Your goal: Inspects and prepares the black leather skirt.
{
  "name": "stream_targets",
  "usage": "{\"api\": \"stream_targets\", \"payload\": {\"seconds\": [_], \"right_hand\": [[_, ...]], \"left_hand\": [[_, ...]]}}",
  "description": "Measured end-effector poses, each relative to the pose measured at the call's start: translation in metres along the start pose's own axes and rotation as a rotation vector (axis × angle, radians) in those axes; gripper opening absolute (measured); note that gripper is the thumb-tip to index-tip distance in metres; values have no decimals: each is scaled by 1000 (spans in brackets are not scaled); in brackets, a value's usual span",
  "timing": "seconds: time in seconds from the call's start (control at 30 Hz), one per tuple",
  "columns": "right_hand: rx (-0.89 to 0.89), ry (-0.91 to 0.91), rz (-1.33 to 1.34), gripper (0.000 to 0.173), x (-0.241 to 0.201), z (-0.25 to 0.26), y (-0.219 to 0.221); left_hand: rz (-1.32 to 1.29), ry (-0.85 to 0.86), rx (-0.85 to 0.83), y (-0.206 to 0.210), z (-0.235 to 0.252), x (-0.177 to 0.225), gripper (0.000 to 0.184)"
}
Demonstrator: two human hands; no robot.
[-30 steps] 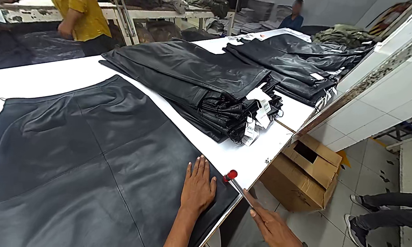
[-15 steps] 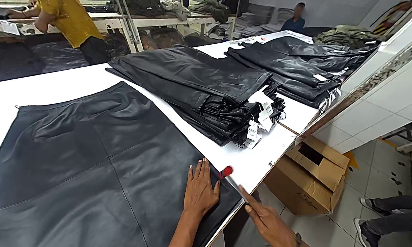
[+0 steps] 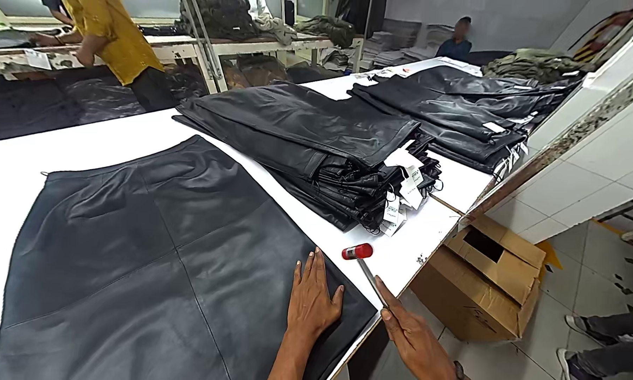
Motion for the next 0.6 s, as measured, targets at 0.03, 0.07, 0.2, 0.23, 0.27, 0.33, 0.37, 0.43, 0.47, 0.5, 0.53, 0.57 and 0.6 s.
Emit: {"api": "stream_targets", "payload": {"seconds": [0.03, 0.07, 0.2, 0.23, 0.27, 0.33, 0.37, 0.43, 0.47, 0.5, 0.53, 0.57, 0.6], "right_hand": [[-80, 69, -46, 53, 7, 0, 6], [-170, 172, -82, 53, 15, 1, 9], [29, 32, 11, 54, 1, 12, -1], [31, -4, 16, 54, -2, 14, 0], [-20, 11, -13, 53, 1, 15, 5], [-216, 198, -93, 53, 16, 17, 15], [-219, 230, -108, 53, 19, 18, 16], [-74, 129, -54, 53, 9, 23, 10], [6, 35, -27, 54, 1, 24, 9], [34, -22, -20, 54, -4, 25, 10], [-3, -14, -44, 54, -2, 26, 14], [-99, 69, -80, 53, 5, 27, 20], [-197, 184, -86, 54, 15, 29, 25]], "left_hand": [[-7, 2, 1, 1, -1, 0, 91], [-13, 4, 8, 1, -1, 1, 93], [-23, -18, 29, -2, 2, -1, 94], [-22, -23, 23, -1, 1, -2, 94], [-26, -24, 11, -1, 1, -2, 95], [-44, -23, -1, 0, 2, -2, 98], [-59, -25, -2, 0, 1, -2, 100], [-92, -39, 11, -2, 3, -5, 101], [-106, -52, 11, -2, 3, -6, 102], [-119, -63, 6, -2, 2, -7, 103], [-133, -75, -2, -2, 1, -8, 106], [-147, -85, -5, -2, 1, -9, 109], [-159, -96, -14, -2, 2, -9, 113]]}}
Point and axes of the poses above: each hand's wrist, its own z-axis towards the middle knuckle, its own y-axis out of the palm, x = y × z, the point moved 8 cm from there along z, towards the middle knuckle, and after that the axes turned 13 degrees about z, right-handed, at the moved point
